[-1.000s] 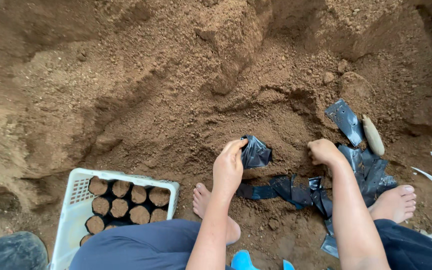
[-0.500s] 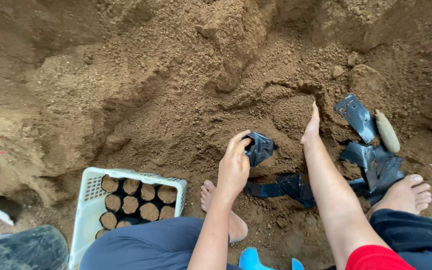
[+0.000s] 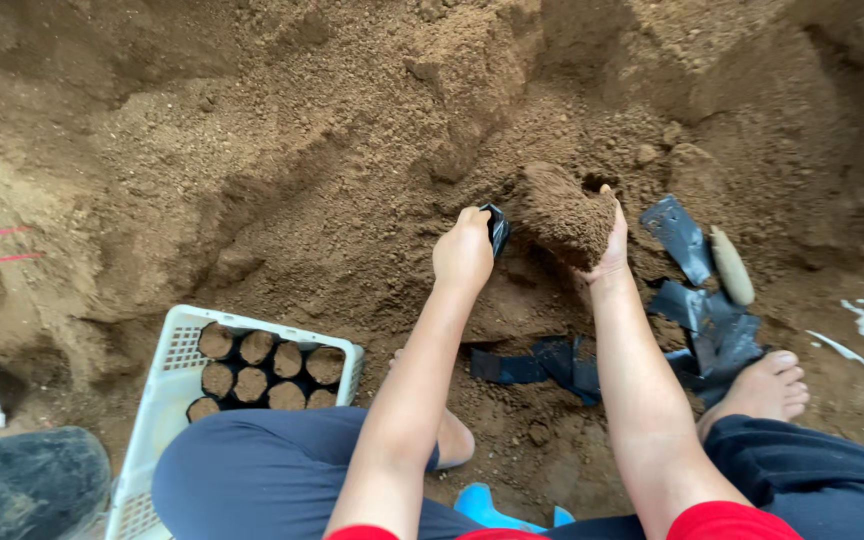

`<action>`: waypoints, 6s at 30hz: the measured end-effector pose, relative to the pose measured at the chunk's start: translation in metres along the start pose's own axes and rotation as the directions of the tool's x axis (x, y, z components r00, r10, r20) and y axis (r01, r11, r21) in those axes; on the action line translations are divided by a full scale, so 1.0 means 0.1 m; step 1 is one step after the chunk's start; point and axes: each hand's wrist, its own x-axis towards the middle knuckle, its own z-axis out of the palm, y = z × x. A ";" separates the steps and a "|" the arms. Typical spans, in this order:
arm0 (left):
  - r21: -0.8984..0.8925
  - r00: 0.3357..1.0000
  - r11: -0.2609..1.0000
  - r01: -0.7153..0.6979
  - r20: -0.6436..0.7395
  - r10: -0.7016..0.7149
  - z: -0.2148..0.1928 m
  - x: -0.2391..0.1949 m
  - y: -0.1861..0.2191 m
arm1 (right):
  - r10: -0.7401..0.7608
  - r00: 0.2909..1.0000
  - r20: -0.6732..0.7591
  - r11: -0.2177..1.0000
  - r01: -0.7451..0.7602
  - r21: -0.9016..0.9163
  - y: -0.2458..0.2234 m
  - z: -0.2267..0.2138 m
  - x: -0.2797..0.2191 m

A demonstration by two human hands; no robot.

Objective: The person sits on the ground and repeatedly folds black plastic sheets into small pots, fills them with soil from a nearby pile, and places the finished pots into a white crate.

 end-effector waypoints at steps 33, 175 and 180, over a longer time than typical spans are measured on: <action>-0.110 0.995 0.989 -0.096 -0.042 0.092 -0.04 -0.31 0.76 | 0.123 0.809 0.575 -0.964 0.234 -0.123 -0.11 1.44 -1.67; -0.809 0.879 -0.346 0.476 0.423 0.219 -0.12 -1.19 0.33 | -0.088 0.994 -0.069 0.068 -0.063 -0.996 0.12 1.48 -1.90; -0.702 0.848 -0.478 0.528 0.403 0.345 -0.21 -1.27 0.36 | 0.000 0.933 0.360 -0.538 0.304 -0.786 0.05 1.90 -2.27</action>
